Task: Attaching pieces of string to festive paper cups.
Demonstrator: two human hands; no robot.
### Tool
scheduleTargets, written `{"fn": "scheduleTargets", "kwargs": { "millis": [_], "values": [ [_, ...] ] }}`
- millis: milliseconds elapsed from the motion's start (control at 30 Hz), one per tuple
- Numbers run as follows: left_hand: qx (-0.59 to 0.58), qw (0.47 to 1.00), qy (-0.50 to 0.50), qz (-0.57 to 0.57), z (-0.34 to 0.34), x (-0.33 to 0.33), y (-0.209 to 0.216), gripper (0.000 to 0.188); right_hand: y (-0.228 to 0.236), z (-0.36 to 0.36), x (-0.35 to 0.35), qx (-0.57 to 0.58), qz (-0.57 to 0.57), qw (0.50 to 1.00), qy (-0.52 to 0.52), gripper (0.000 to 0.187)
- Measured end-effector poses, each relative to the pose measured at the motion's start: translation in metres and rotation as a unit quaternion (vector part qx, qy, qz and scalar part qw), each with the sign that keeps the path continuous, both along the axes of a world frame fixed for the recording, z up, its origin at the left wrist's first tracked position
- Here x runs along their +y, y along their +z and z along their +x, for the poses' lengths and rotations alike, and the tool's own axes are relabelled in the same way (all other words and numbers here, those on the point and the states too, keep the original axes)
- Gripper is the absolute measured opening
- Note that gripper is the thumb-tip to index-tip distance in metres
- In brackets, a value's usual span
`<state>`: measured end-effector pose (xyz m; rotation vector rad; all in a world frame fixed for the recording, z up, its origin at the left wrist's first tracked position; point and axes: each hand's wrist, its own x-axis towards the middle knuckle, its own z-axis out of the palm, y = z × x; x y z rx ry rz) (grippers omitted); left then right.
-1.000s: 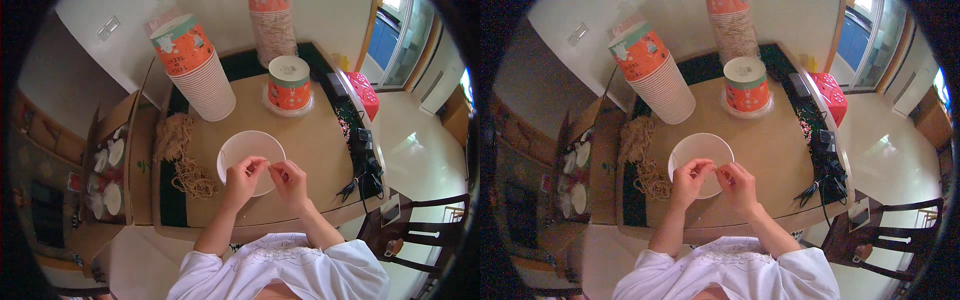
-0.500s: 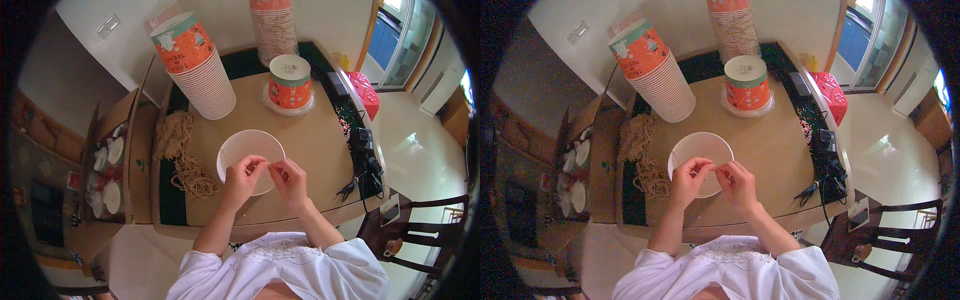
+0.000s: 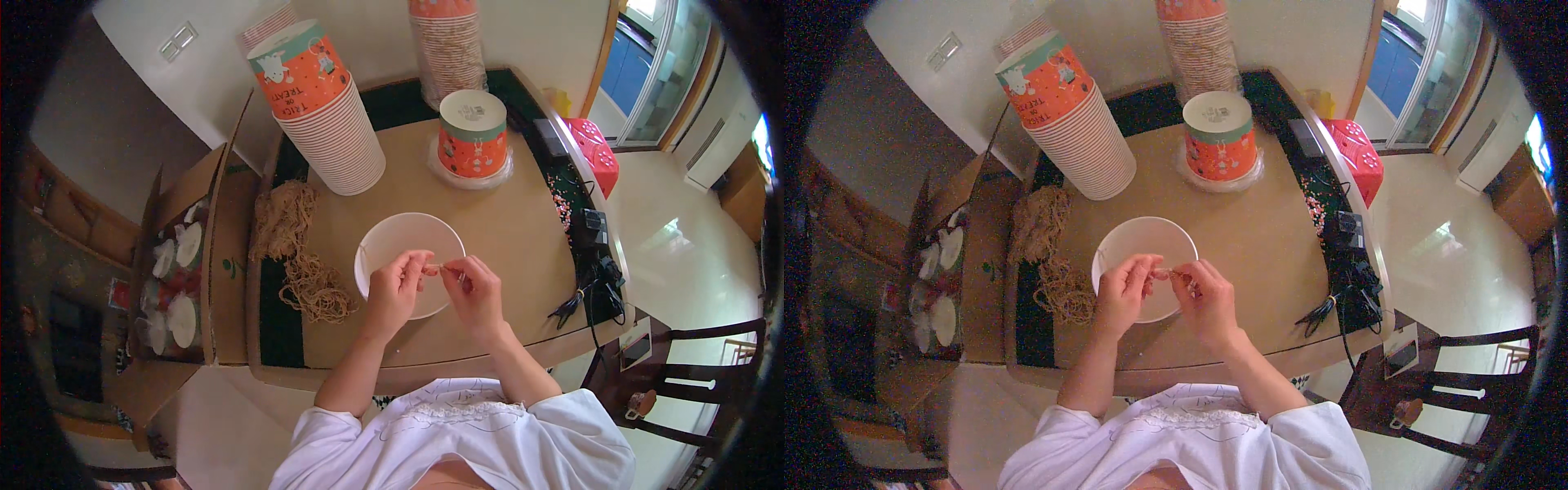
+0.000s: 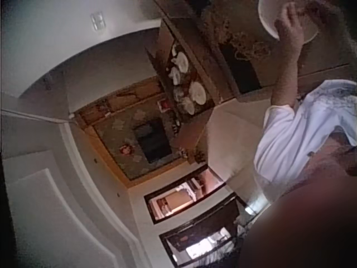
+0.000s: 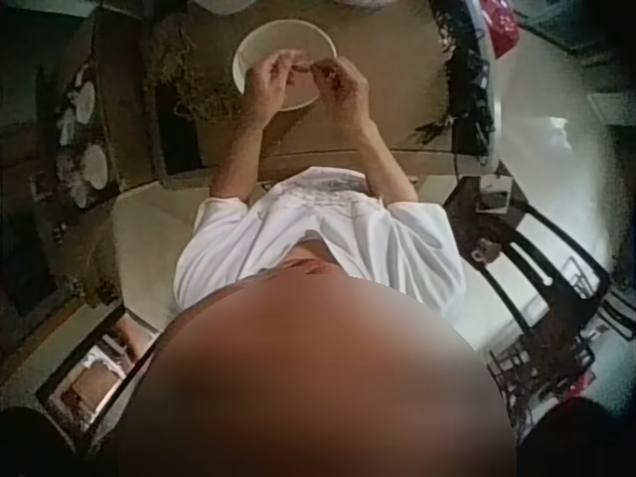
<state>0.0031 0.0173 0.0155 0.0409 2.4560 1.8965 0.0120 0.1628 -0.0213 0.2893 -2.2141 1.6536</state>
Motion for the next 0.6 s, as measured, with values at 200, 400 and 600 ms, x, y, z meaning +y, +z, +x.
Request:
{"fn": "scheduleTargets", "kwargs": {
  "millis": [200,400,600],
  "values": [
    [0.086,0.994,-0.001,-0.065,-0.0007,-0.0049,-0.0042,0.012,-0.0007,0.0004,-0.0004,-0.010,-0.002,1.000,-0.006,0.007],
    [0.112,0.990,-0.018,-0.084,0.0014,-0.0007,0.0056,0.007,-0.0002,0.0007,-0.0007,-0.010,0.001,1.000,-0.005,0.007],
    [0.148,0.983,-0.002,-0.107,0.0006,0.0025,-0.0003,0.007,-0.0017,0.0016,-0.0008,-0.010,0.004,1.000,-0.001,0.007]
  ]
}}
